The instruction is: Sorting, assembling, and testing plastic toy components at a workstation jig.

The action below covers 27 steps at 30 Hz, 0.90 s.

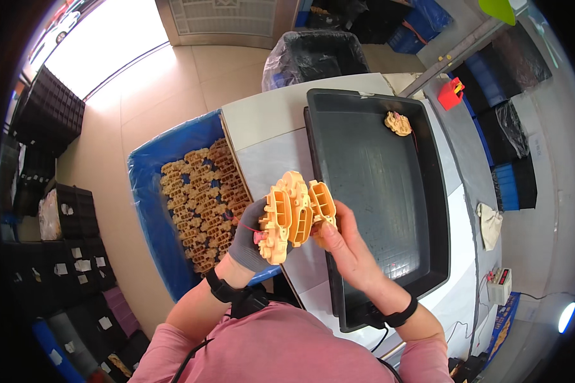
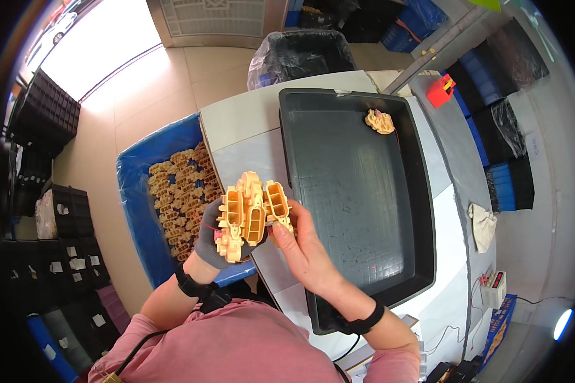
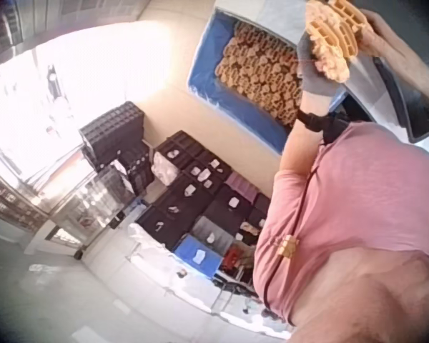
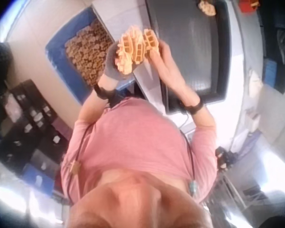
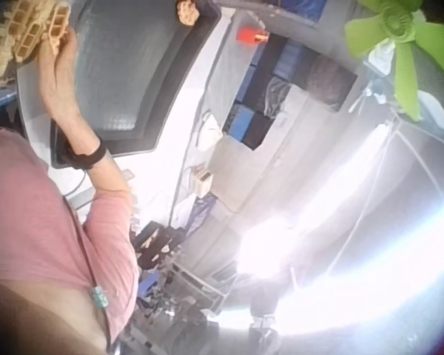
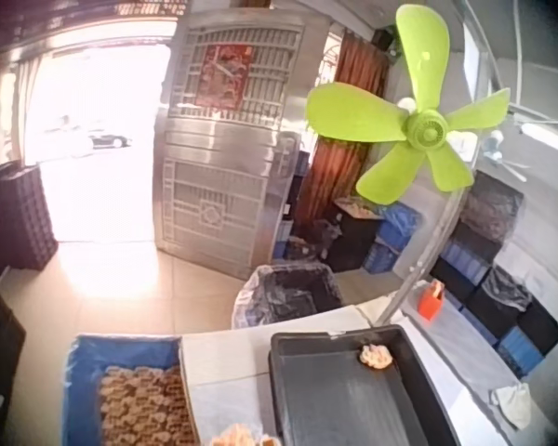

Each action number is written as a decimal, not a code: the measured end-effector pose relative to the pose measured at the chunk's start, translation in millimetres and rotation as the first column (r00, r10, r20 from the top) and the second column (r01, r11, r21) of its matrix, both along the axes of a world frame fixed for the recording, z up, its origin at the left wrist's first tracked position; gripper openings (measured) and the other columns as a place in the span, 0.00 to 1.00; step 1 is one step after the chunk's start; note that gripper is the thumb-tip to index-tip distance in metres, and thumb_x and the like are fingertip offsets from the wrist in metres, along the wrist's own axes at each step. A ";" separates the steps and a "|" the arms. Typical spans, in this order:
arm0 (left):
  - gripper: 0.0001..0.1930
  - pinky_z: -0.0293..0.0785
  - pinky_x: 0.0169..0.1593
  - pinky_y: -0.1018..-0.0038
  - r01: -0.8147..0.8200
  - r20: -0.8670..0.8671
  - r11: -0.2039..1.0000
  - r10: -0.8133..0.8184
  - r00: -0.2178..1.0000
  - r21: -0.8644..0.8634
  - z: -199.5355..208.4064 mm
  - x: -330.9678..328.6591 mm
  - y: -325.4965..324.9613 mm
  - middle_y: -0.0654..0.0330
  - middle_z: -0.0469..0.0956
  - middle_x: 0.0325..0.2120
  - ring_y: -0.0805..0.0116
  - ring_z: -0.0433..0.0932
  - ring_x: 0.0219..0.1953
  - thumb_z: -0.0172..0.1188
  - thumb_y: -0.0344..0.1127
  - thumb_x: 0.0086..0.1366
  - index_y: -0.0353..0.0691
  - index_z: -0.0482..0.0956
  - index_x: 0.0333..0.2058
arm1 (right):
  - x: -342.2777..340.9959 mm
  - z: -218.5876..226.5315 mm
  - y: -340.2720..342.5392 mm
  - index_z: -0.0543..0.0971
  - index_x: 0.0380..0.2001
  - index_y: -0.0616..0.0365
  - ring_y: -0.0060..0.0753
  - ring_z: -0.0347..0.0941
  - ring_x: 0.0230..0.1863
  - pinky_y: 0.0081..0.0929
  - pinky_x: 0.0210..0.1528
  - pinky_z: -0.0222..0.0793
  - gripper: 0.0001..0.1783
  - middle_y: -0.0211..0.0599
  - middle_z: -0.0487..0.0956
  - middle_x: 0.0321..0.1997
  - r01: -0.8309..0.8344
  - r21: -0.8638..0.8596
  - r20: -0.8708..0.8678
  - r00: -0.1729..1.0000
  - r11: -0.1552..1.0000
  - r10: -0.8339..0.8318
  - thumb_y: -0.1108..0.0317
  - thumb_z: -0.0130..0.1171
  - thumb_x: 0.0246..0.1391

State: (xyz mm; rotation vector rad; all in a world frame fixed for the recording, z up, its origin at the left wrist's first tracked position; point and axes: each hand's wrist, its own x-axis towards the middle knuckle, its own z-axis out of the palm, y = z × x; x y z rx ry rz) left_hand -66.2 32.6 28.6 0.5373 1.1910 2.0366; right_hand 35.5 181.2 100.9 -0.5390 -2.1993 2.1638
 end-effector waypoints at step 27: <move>0.21 0.70 0.57 0.56 0.071 0.556 0.974 -0.181 0.811 0.214 -9.6 -12.6 29.3 0.54 0.73 0.51 0.58 0.74 0.53 0.46 0.45 0.67 0.39 0.68 0.53 | -1.3 -17.7 51.6 0.70 0.48 0.60 0.25 0.72 0.42 0.24 0.42 0.69 0.26 0.38 0.74 0.43 -0.203 0.245 0.185 0.970 0.948 0.160 0.55 0.64 0.52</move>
